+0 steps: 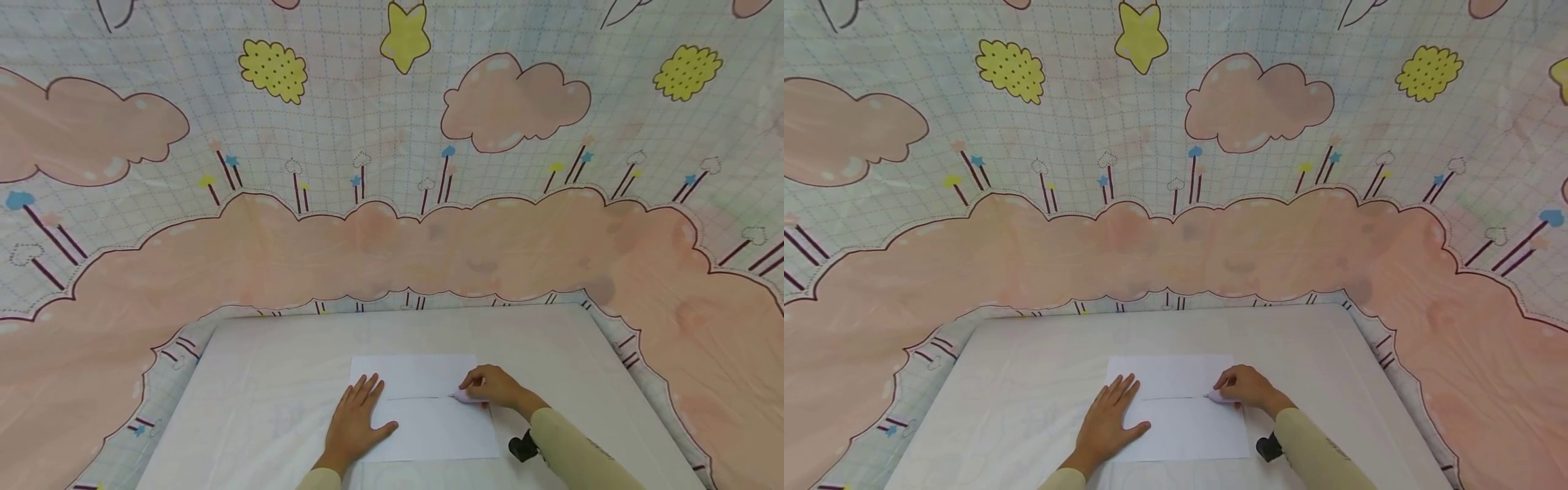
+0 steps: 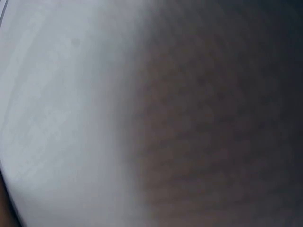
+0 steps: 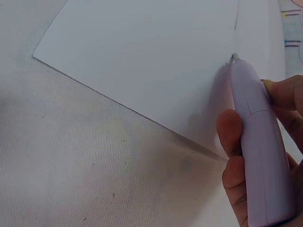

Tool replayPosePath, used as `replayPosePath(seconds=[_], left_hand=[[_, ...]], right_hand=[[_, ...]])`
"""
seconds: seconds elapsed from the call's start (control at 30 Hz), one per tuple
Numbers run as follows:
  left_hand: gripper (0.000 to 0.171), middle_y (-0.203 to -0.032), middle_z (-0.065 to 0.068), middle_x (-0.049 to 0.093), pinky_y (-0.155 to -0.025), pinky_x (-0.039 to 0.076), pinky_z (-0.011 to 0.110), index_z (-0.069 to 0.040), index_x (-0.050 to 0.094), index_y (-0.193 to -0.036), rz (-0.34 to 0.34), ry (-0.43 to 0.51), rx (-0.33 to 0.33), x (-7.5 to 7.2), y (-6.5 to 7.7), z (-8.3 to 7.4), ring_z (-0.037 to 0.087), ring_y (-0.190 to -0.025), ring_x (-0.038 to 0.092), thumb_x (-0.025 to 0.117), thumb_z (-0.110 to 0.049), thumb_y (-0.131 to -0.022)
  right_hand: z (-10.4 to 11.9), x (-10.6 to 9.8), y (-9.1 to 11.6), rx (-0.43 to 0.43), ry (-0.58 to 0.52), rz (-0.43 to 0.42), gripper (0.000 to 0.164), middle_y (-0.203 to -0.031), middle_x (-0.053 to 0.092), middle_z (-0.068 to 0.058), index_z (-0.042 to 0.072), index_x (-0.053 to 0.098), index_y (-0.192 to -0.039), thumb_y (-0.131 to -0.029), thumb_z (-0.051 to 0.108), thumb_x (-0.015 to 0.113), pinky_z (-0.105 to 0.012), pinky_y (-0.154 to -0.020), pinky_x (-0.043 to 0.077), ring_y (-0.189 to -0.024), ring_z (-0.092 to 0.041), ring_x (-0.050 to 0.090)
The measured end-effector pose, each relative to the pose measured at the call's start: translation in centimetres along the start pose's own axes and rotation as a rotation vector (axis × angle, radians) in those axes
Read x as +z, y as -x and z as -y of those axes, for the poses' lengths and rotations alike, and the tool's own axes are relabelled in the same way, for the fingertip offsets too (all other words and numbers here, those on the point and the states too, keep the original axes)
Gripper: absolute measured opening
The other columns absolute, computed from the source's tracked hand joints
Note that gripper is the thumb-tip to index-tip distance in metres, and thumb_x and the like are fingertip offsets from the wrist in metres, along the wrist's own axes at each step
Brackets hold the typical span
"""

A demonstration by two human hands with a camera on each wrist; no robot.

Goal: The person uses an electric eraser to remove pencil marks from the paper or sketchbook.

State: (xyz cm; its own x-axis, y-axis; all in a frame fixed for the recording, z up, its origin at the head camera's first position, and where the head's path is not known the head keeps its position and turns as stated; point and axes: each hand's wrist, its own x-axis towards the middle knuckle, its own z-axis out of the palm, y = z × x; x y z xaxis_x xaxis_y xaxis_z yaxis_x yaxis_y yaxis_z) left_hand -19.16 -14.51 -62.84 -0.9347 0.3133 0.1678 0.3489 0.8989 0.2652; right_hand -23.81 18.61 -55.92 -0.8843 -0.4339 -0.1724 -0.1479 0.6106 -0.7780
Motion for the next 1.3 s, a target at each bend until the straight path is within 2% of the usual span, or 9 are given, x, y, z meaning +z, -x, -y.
replayPosePath(seconds=[0.57,0.9,1.13,1.3], left_hand=[[0.088,-0.159,0.000,0.035,-0.121,0.024,0.047,-0.017,0.045,-0.149,0.003,0.007,-0.011,-0.1,0.2,-0.4,0.026,-0.148,0.028,0.051,-0.076,-0.083],[0.088,-0.157,0.000,0.038,-0.119,0.028,0.047,-0.016,0.047,-0.147,-0.049,-0.004,0.006,0.3,0.2,0.0,0.026,-0.146,0.032,0.052,-0.076,-0.083],[0.089,-0.159,-0.003,0.034,-0.121,0.024,0.045,-0.018,0.044,-0.149,-0.003,0.005,-0.019,0.1,0.2,0.0,0.023,-0.149,0.027,0.049,-0.077,-0.083],[0.088,-0.156,-0.001,0.039,-0.118,0.029,0.047,-0.016,0.048,-0.146,-0.065,-0.007,0.009,0.4,0.2,-0.1,0.025,-0.146,0.033,0.051,-0.077,-0.082]], right_hand=[[1.0,1.5,-0.9,-0.027,-0.039,0.019,0.013,-0.083,0.056,-0.003,0.007,0.075,-0.097,-0.088,0.010,0.066,-0.024,-0.052,0.050,-0.060,-0.015,0.057],[0.5,0.9,-0.5,-0.010,-0.006,0.011,0.013,-0.085,0.056,-0.002,0.008,0.075,-0.097,-0.087,0.013,0.066,-0.022,-0.053,0.048,-0.060,-0.015,0.058],[0.5,0.9,-0.4,-0.010,-0.019,0.008,0.013,-0.086,0.056,-0.004,0.007,0.075,-0.097,-0.088,0.011,0.066,-0.023,-0.053,0.048,-0.061,-0.016,0.057],[0.7,1.1,-0.4,-0.023,-0.032,0.015,0.014,-0.085,0.056,-0.004,0.006,0.075,-0.098,-0.087,0.010,0.066,-0.023,-0.052,0.049,-0.061,-0.016,0.057]])
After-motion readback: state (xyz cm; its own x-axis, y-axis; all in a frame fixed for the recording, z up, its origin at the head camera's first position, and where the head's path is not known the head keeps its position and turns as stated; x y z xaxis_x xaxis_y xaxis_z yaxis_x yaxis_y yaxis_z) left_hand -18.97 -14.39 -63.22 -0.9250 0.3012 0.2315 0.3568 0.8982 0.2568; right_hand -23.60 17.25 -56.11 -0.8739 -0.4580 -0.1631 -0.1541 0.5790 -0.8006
